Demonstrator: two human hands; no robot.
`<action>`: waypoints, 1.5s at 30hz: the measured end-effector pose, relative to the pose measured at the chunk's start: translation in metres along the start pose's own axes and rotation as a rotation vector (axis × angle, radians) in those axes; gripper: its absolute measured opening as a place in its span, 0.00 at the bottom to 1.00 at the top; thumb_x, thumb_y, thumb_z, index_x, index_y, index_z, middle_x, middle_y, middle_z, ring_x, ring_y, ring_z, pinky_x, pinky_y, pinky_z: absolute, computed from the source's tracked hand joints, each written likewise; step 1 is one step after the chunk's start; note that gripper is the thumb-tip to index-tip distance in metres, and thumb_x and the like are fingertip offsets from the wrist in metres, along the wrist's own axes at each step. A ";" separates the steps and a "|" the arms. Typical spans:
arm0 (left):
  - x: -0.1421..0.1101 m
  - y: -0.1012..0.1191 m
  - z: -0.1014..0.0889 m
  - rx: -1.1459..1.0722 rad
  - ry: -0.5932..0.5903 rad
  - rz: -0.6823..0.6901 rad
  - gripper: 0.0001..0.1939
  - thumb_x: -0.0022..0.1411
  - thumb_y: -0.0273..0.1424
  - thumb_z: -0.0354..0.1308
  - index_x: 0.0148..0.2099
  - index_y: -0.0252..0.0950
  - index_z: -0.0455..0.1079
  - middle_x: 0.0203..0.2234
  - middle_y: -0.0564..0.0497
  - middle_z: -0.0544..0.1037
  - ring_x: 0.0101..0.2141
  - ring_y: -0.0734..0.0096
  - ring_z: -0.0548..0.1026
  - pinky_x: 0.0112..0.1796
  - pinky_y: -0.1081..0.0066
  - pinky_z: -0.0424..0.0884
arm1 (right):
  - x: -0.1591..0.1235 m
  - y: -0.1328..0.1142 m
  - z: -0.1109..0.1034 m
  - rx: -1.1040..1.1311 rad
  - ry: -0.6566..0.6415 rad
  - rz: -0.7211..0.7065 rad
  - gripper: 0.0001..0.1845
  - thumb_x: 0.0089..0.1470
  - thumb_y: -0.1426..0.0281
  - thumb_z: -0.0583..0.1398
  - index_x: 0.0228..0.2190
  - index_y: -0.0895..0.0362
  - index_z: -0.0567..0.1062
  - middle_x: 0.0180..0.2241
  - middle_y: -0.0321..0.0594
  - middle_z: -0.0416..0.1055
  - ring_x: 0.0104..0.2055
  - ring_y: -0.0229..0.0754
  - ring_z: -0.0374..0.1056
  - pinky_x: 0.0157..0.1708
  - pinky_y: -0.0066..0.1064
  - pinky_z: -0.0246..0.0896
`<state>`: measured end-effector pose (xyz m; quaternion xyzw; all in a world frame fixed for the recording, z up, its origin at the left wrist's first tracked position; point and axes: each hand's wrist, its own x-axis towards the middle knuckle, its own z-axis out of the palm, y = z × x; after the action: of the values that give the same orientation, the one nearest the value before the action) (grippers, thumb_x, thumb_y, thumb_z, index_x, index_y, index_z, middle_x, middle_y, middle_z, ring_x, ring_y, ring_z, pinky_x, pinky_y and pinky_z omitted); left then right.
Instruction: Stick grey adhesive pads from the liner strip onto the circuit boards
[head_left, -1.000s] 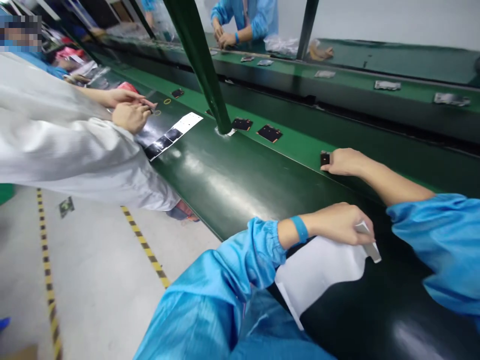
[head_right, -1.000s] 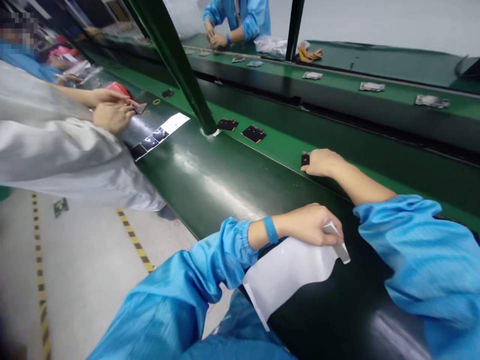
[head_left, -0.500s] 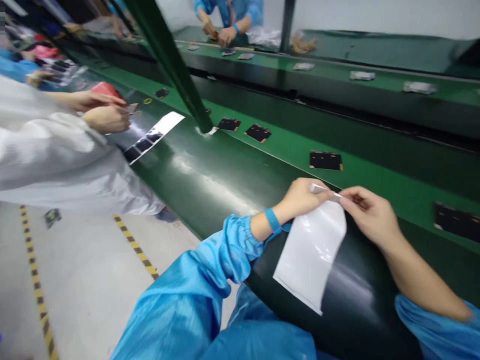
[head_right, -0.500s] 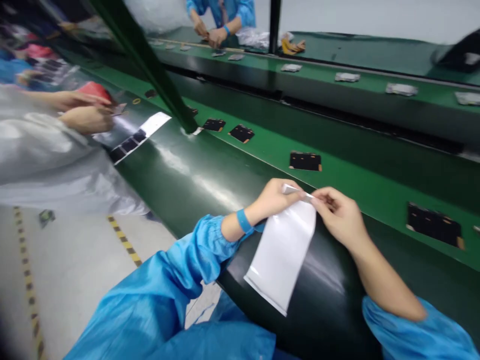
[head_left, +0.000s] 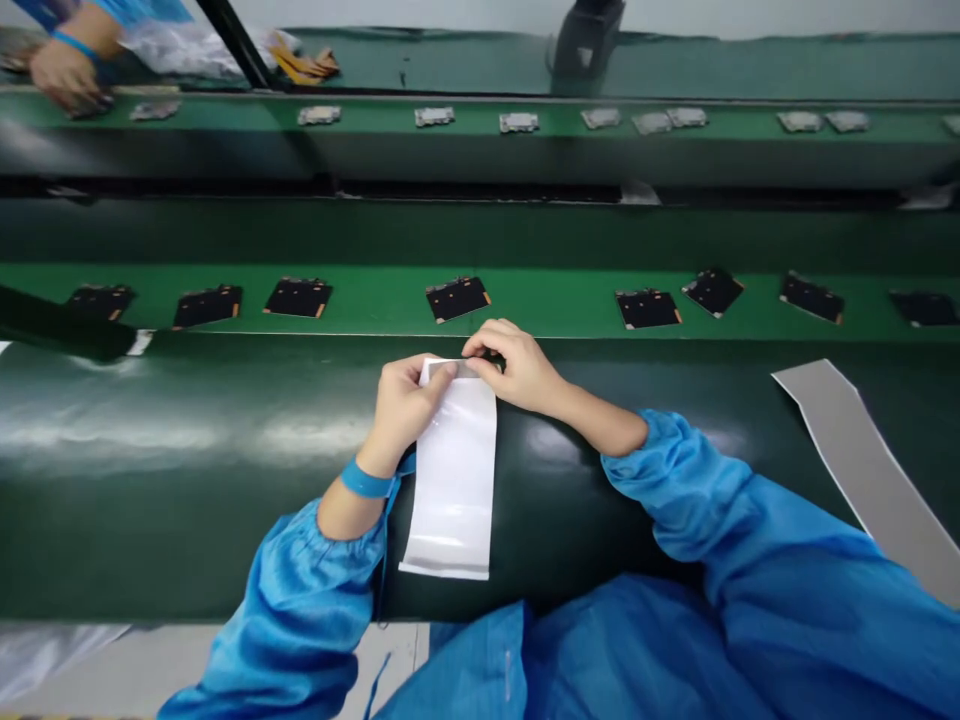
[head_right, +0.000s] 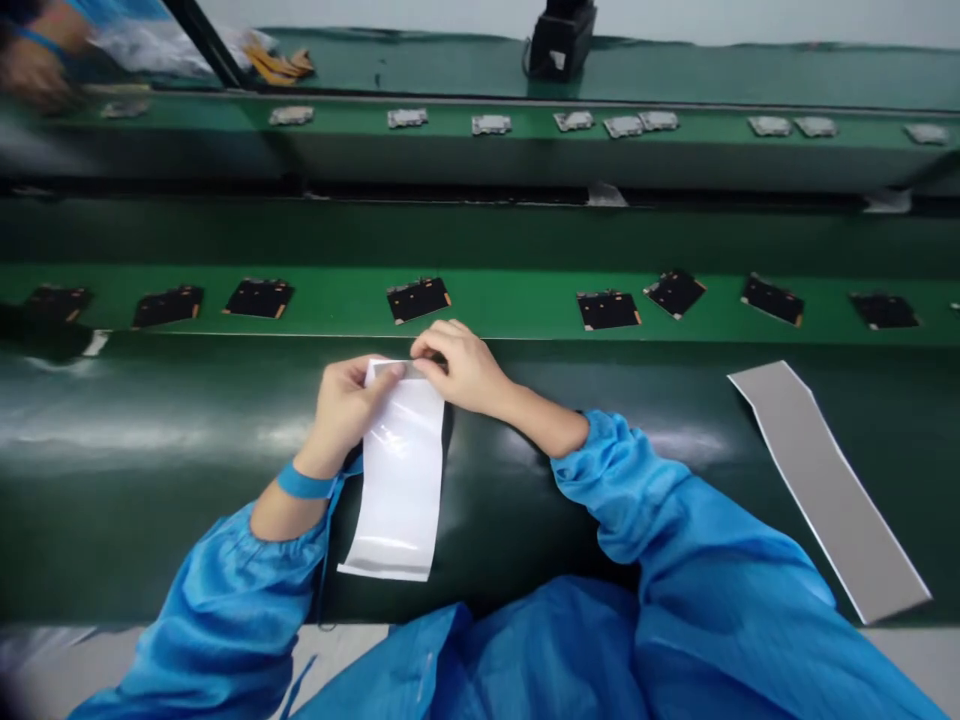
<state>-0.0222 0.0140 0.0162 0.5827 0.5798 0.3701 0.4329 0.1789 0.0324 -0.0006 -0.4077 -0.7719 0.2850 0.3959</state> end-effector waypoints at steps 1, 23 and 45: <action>0.000 0.000 0.001 0.020 0.000 0.010 0.17 0.54 0.44 0.66 0.29 0.33 0.78 0.22 0.52 0.75 0.24 0.73 0.66 0.25 0.74 0.60 | 0.000 0.000 0.001 -0.026 -0.015 -0.008 0.04 0.63 0.72 0.60 0.34 0.55 0.74 0.35 0.41 0.73 0.42 0.46 0.67 0.46 0.38 0.62; -0.002 0.003 0.003 -0.009 -0.044 -0.030 0.20 0.56 0.45 0.65 0.23 0.35 0.70 0.18 0.54 0.64 0.22 0.75 0.57 0.23 0.73 0.51 | -0.005 -0.003 0.013 -0.035 0.022 -0.059 0.10 0.63 0.77 0.56 0.44 0.55 0.73 0.37 0.41 0.77 0.41 0.46 0.69 0.43 0.38 0.66; -0.011 0.001 0.021 0.392 -0.197 0.441 0.17 0.68 0.35 0.57 0.25 0.39 0.65 0.22 0.48 0.77 0.28 0.62 0.76 0.31 0.65 0.58 | 0.178 0.001 0.079 0.248 -0.201 0.253 0.22 0.51 0.76 0.66 0.44 0.50 0.65 0.28 0.28 0.69 0.29 0.37 0.65 0.30 0.28 0.63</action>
<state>-0.0027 0.0017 0.0102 0.7999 0.4550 0.2780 0.2755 0.0500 0.1759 0.0244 -0.4190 -0.7091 0.4648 0.3249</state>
